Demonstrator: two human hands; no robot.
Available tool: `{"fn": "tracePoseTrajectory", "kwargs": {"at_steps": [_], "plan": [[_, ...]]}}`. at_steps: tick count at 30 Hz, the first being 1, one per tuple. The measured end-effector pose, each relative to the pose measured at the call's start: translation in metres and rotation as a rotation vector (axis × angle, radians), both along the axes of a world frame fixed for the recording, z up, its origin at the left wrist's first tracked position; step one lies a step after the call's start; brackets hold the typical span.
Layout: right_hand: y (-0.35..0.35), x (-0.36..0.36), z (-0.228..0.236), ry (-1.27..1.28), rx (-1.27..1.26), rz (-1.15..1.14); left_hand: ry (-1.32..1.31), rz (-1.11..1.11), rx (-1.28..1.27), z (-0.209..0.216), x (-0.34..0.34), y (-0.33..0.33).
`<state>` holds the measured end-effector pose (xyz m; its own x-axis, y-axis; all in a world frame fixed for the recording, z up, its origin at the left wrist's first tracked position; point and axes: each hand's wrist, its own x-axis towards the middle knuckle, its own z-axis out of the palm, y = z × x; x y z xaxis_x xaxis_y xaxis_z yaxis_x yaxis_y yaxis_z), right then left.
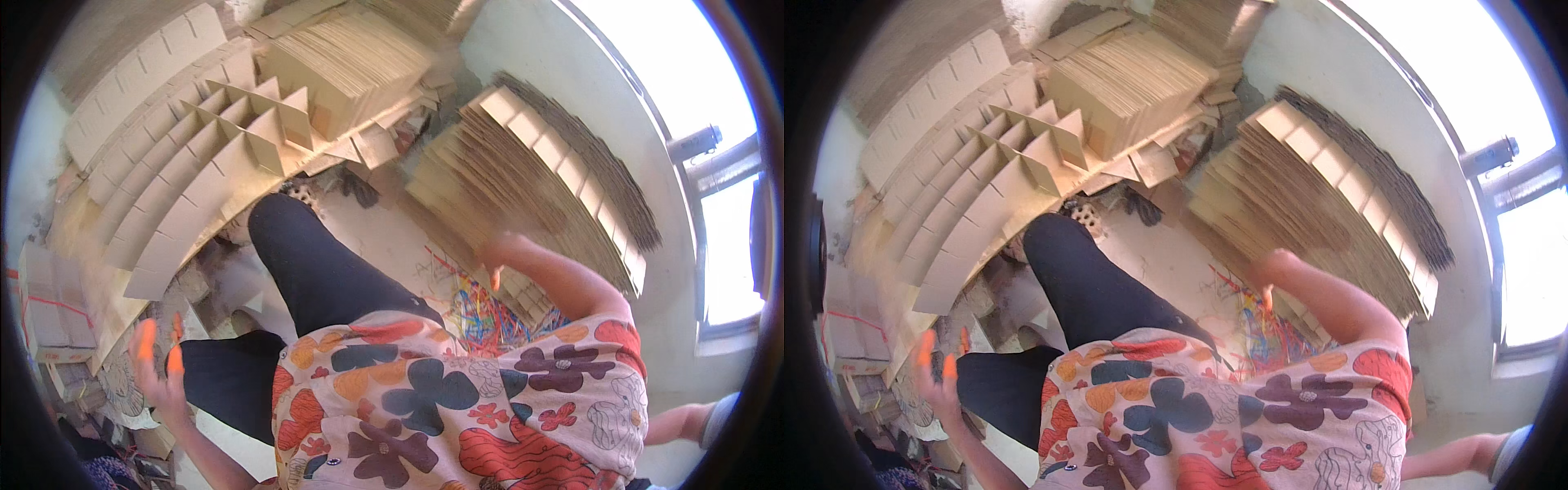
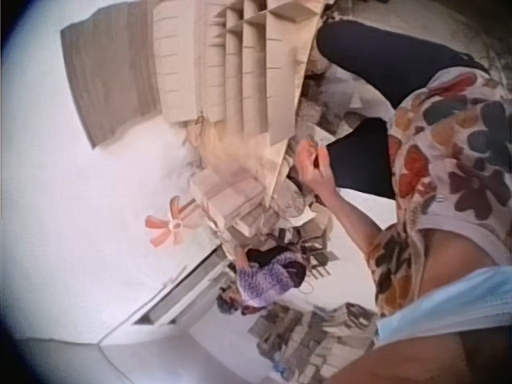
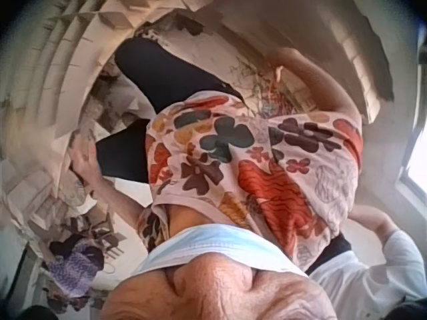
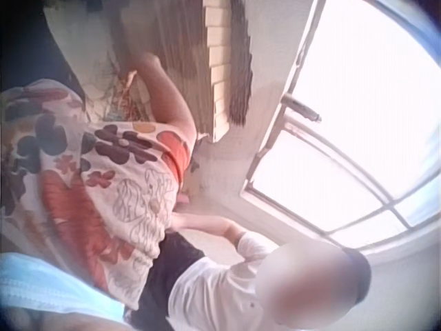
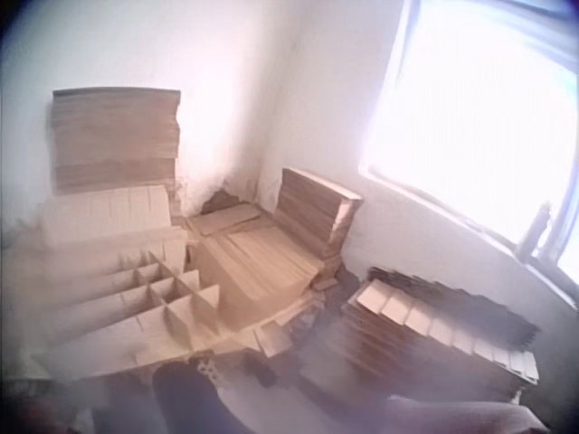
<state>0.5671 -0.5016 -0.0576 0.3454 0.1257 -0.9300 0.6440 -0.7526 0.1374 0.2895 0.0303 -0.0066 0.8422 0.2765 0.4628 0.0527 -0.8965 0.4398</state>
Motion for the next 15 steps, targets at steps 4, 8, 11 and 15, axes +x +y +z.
{"fn": "tracePoseTrajectory", "kwargs": {"at_steps": [4, 8, 11, 15], "plan": [[0.037, 0.017, 0.043, 0.05, -0.152, -0.071, 0.577, 0.051, -0.401, -0.087, -0.006, 0.037], [0.022, 0.016, 0.045, 0.019, -0.092, -0.049, 0.608, 0.014, -0.339, -0.102, 0.001, 0.03], [0.011, 0.006, 0.044, 0.023, -0.082, 0.019, 0.575, 0.01, -0.398, -0.113, -0.005, 0.037], [0.041, -0.004, 0.061, -0.083, -0.024, 0.042, 0.682, 0.05, -0.434, -0.098, 0.001, 0.034]]}}
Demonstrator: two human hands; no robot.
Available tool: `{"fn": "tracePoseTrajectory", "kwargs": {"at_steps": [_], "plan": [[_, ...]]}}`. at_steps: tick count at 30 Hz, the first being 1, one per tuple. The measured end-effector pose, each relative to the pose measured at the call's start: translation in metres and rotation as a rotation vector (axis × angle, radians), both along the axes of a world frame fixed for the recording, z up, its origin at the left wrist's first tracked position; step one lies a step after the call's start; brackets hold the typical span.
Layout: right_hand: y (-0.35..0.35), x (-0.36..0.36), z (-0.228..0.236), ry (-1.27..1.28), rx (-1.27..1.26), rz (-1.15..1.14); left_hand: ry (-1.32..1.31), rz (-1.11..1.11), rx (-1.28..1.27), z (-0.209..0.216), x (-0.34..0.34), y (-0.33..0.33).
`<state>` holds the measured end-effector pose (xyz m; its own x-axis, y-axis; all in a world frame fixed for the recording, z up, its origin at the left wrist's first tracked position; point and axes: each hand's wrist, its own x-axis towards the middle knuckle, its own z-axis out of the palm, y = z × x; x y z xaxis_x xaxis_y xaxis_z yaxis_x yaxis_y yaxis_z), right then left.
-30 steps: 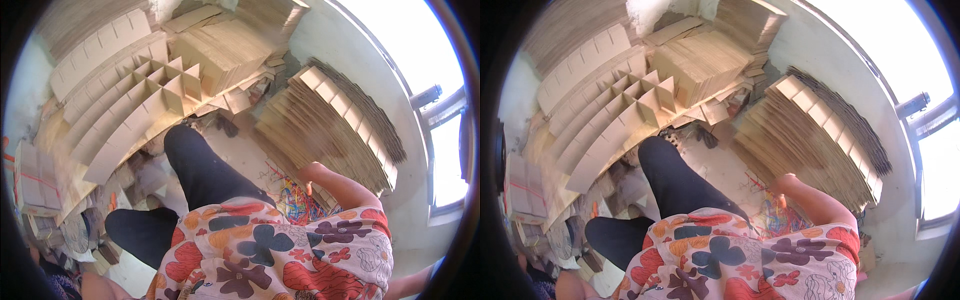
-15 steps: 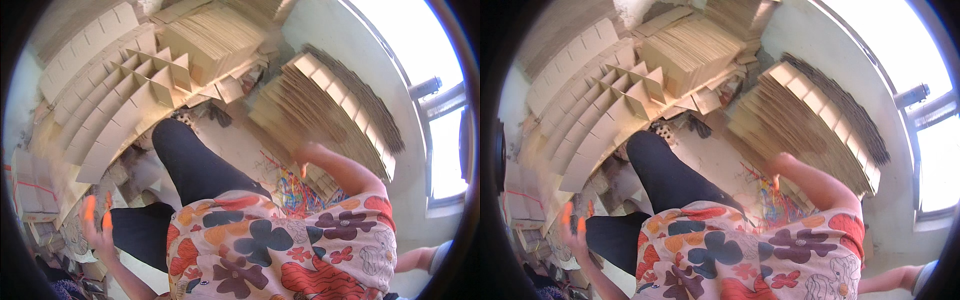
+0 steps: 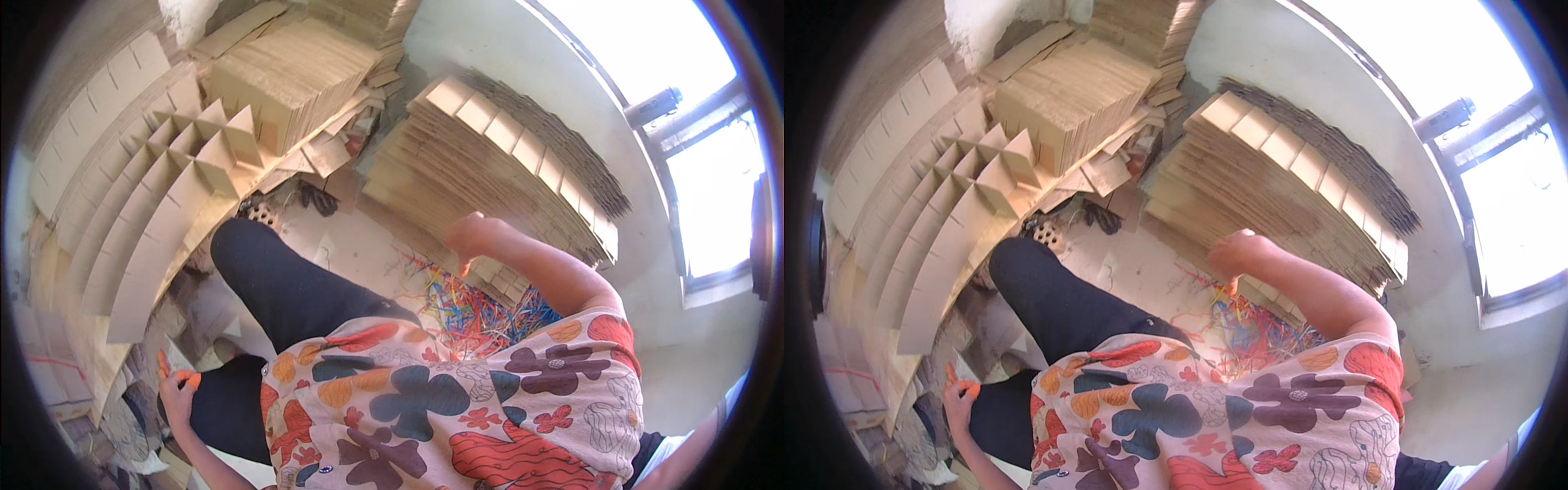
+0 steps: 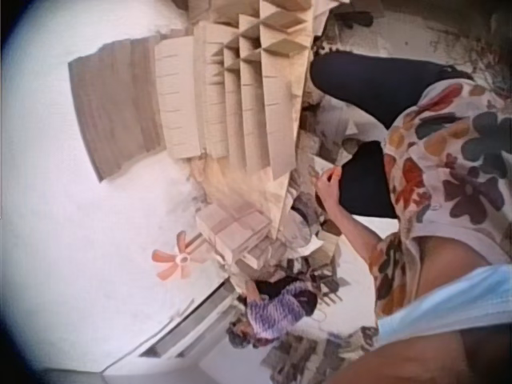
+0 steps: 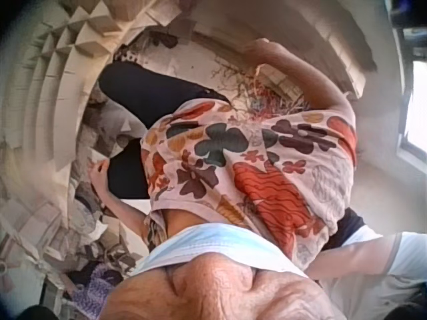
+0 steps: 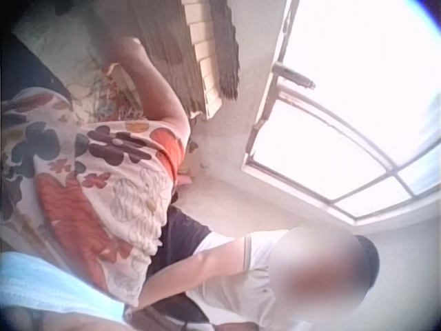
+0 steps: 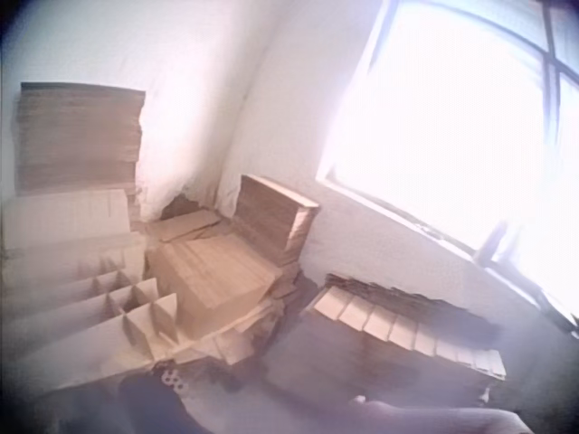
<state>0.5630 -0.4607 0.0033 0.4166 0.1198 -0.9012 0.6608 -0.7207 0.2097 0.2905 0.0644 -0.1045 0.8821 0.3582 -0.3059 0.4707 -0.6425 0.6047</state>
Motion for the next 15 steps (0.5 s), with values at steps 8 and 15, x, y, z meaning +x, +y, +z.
{"fn": "tracePoseTrajectory", "kwargs": {"at_steps": [8, 15], "plan": [[0.013, -0.011, -0.009, 0.054, 0.153, -0.005, -0.097, 0.019, -0.011, -0.015, -0.005, 0.008], [-0.026, -0.019, -0.037, 0.511, 0.028, -0.479, -0.05, 0.089, -0.123, -0.002, -0.012, 0.0]]}}
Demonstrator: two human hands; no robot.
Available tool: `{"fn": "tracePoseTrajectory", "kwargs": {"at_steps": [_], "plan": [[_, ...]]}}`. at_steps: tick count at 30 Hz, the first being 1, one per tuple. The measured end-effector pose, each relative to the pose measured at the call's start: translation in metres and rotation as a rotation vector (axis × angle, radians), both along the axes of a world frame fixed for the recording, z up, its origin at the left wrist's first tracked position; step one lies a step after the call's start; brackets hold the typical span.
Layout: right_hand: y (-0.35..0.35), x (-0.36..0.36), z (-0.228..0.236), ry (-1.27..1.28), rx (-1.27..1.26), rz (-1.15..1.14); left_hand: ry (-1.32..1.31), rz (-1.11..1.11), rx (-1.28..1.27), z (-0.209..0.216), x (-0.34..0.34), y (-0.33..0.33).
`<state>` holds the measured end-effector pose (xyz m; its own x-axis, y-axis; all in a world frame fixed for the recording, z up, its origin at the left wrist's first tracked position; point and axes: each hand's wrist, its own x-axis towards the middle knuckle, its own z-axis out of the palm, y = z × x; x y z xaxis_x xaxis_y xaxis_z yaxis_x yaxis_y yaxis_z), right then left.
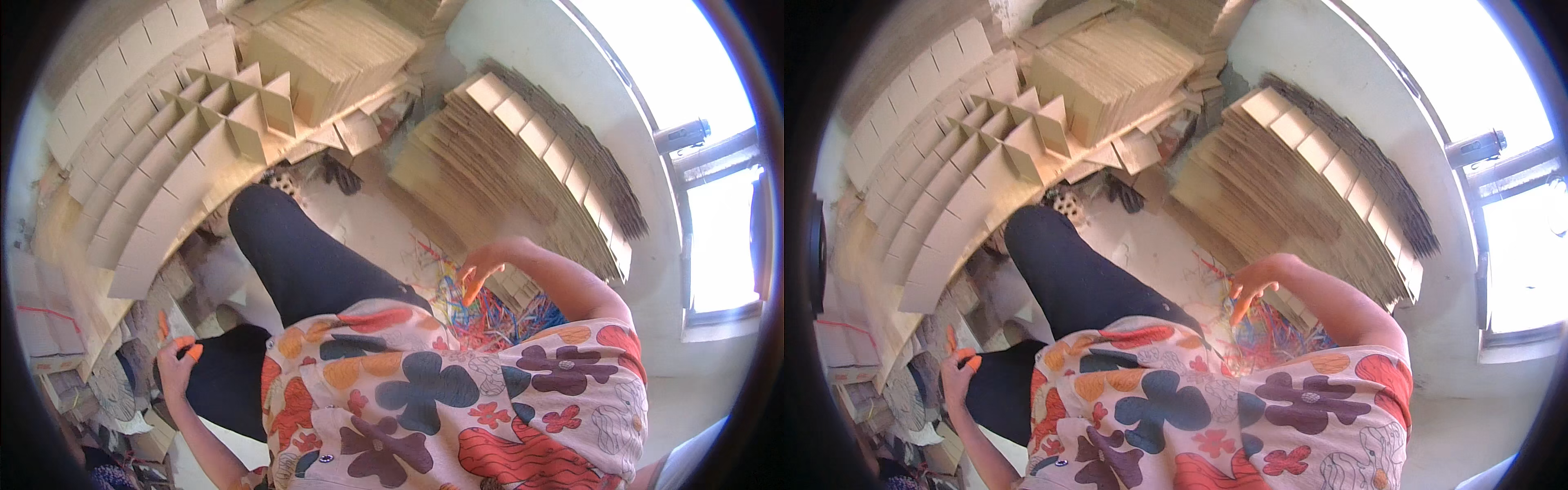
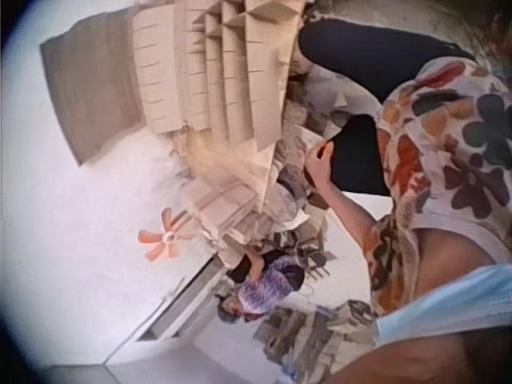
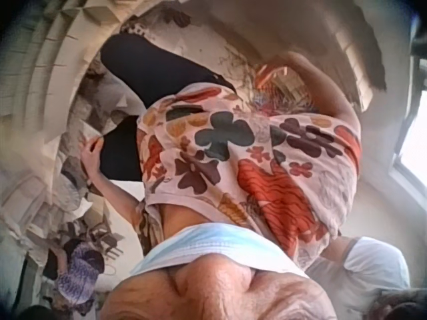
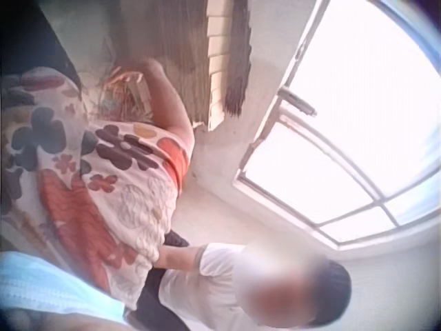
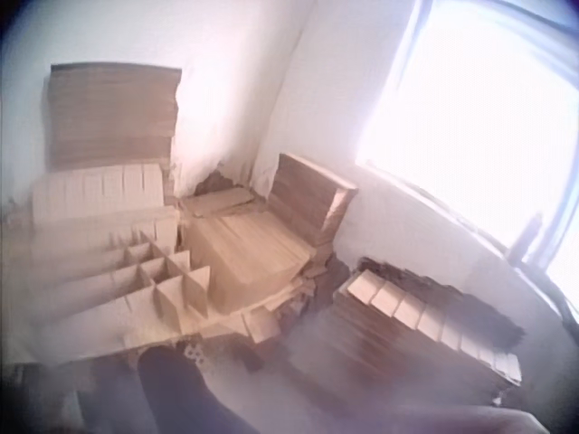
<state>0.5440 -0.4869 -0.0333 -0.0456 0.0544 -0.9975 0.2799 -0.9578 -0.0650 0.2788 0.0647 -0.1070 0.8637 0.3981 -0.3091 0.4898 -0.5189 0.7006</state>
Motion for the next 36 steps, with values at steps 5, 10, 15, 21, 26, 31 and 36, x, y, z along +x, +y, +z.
{"fn": "tracePoseTrajectory", "kwargs": {"at_steps": [5, 10, 15, 21, 26, 31, 36], "plan": [[-0.058, -0.004, 0.016, 0.024, 0.069, -0.456, 0.062, 0.014, -0.084, -0.011, -0.006, 0.011], [-0.076, -0.024, 0.026, 0.041, 0.017, -0.717, 0.111, -0.02, -0.123, -0.004, 0.0, 0.012], [-0.081, -0.04, 0.001, 0.149, -0.035, -0.813, 0.099, -0.047, -0.125, 0.002, 0.003, 0.012], [-0.073, -0.032, -0.016, 0.213, -0.009, -0.711, 0.104, 0.005, -0.175, -0.009, -0.006, 0.017], [-0.076, -0.026, -0.018, 0.193, 0.07, -0.594, 0.11, 0.029, -0.174, -0.013, -0.005, 0.018], [-0.075, -0.019, -0.011, 0.12, -0.089, -0.629, 0.116, 0.012, -0.128, -0.007, -0.006, 0.014], [-0.085, -0.019, -0.007, 0.239, -0.017, -0.596, 0.101, 0.022, -0.127, -0.01, -0.006, 0.013]]}}
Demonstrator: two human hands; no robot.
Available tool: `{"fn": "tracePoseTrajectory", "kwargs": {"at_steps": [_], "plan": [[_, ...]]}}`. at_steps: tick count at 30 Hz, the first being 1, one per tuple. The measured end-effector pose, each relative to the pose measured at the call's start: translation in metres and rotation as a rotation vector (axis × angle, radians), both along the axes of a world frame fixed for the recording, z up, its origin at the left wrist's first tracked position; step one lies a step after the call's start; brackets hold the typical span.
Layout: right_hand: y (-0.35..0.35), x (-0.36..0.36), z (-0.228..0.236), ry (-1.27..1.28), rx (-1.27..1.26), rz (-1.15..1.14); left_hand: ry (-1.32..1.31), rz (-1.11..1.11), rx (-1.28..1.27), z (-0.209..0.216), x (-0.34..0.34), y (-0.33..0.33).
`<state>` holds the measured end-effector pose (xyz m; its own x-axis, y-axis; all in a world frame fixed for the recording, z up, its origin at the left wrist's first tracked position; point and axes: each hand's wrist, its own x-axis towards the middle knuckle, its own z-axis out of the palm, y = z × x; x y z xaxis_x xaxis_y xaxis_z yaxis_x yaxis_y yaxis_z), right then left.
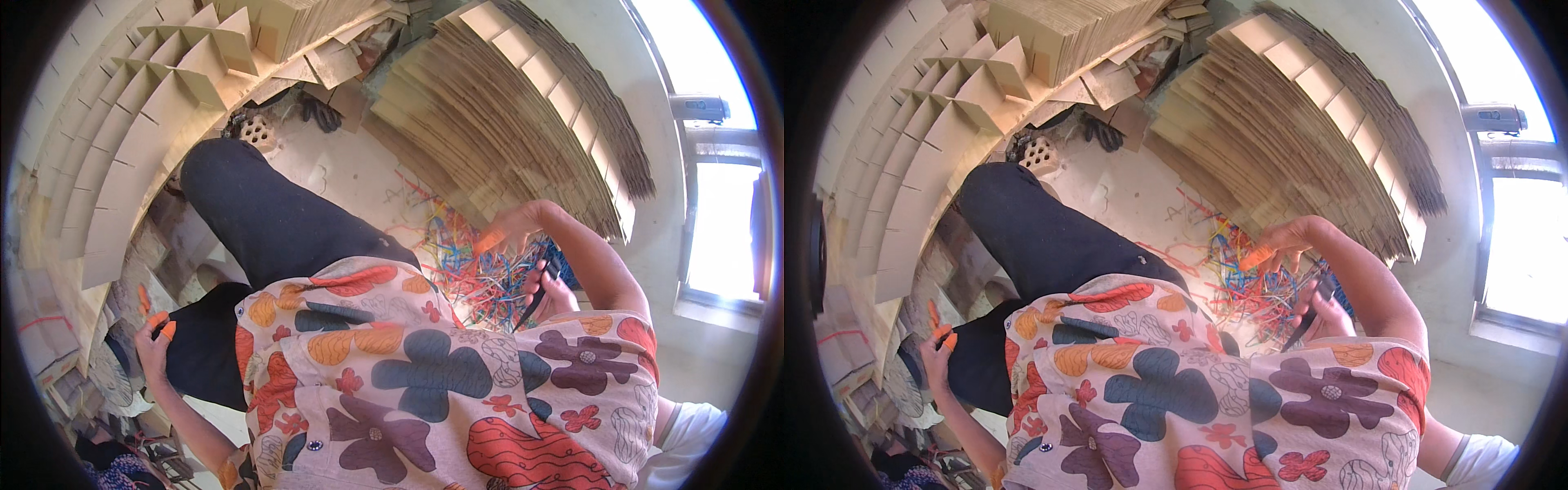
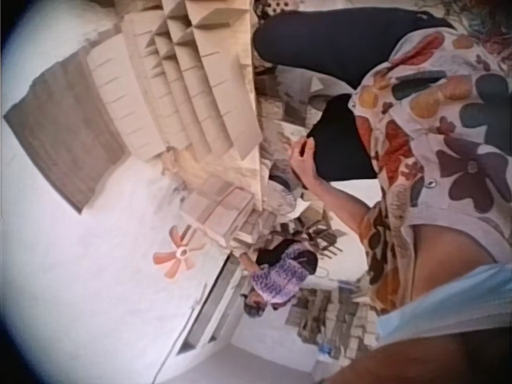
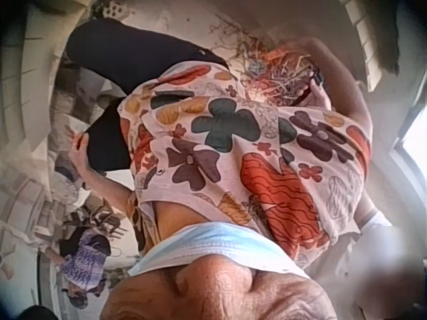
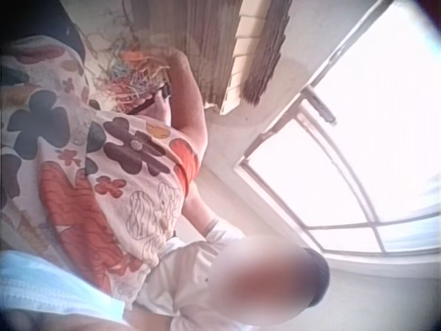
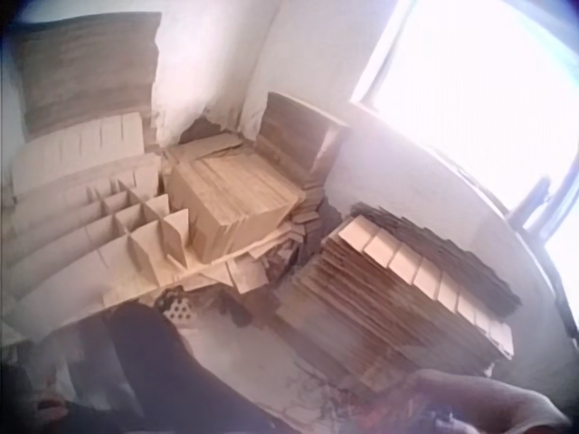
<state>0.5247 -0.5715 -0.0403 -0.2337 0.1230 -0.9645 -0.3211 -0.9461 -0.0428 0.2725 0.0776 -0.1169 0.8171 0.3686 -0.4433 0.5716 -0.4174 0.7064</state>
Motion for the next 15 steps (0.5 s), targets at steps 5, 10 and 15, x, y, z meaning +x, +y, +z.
{"fn": "tracePoseTrajectory", "kwargs": {"at_steps": [5, 10, 15], "plan": [[-0.014, 0.002, -0.011, -0.152, -0.085, 0.203, -0.036, -0.048, 0.043, -0.001, 0.002, 0.001], [-0.013, 0.059, 0.075, -0.762, 0.2, -0.403, -0.009, -0.047, 0.073, -0.007, 0.002, 0.005], [0.01, 0.073, 0.118, -0.731, -0.175, 0.05, -0.014, -0.017, 0.065, -0.008, 0.005, 0.003]]}}
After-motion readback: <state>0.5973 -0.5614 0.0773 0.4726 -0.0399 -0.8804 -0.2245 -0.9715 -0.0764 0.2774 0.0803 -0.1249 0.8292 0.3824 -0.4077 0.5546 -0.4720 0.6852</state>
